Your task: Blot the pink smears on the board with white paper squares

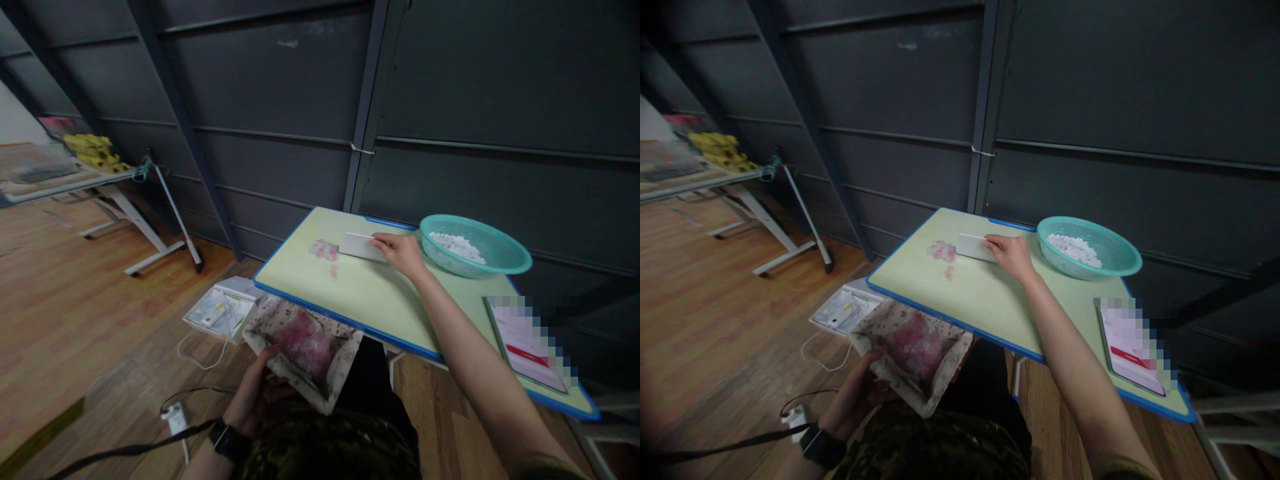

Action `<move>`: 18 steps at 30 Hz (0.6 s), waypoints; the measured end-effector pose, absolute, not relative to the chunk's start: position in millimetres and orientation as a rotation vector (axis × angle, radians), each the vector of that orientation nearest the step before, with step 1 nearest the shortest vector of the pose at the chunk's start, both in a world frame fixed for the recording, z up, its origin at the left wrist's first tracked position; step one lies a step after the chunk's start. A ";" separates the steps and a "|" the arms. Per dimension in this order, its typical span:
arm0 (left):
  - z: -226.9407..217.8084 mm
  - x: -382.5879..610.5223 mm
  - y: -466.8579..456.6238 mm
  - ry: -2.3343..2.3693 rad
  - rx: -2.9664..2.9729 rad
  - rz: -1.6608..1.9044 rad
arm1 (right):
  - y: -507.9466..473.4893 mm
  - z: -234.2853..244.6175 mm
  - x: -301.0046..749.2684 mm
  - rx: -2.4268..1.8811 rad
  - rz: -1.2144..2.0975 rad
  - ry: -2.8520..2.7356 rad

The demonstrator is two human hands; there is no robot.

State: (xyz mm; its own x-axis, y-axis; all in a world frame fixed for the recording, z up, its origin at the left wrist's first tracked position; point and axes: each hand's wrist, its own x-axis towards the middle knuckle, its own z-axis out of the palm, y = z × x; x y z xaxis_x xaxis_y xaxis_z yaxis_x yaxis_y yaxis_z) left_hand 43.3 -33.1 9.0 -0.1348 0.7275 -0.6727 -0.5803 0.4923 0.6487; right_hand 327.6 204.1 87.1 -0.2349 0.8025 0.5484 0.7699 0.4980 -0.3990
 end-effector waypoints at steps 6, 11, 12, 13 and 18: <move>5.5 42.7 -33.5 1.278 0.165 1.132 | 202.8 88.7 327.9 -1.276 0.115 -2.076; 6.9 43.8 -32.9 1.267 0.143 1.128 | 202.6 95.6 336.7 -1.270 0.148 -2.064; 7.6 44.1 -32.7 1.271 0.139 1.127 | 203.3 95.4 337.9 -1.276 0.136 -2.047; 8.2 44.3 -32.6 1.279 0.137 1.124 | 204.2 94.9 338.8 -1.284 0.126 -2.033; 9.2 43.5 -33.3 1.293 0.158 1.124 | 207.3 92.3 340.7 -1.319 0.162 -2.060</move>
State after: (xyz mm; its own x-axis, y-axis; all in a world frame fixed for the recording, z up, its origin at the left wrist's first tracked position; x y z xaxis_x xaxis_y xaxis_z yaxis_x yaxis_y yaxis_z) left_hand 43.5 -33.3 9.2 -0.1393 0.7255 -0.6740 -0.5667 0.4997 0.6550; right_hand 340.7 207.3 92.3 -0.2583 0.8428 0.4722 0.7587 0.4795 -0.4409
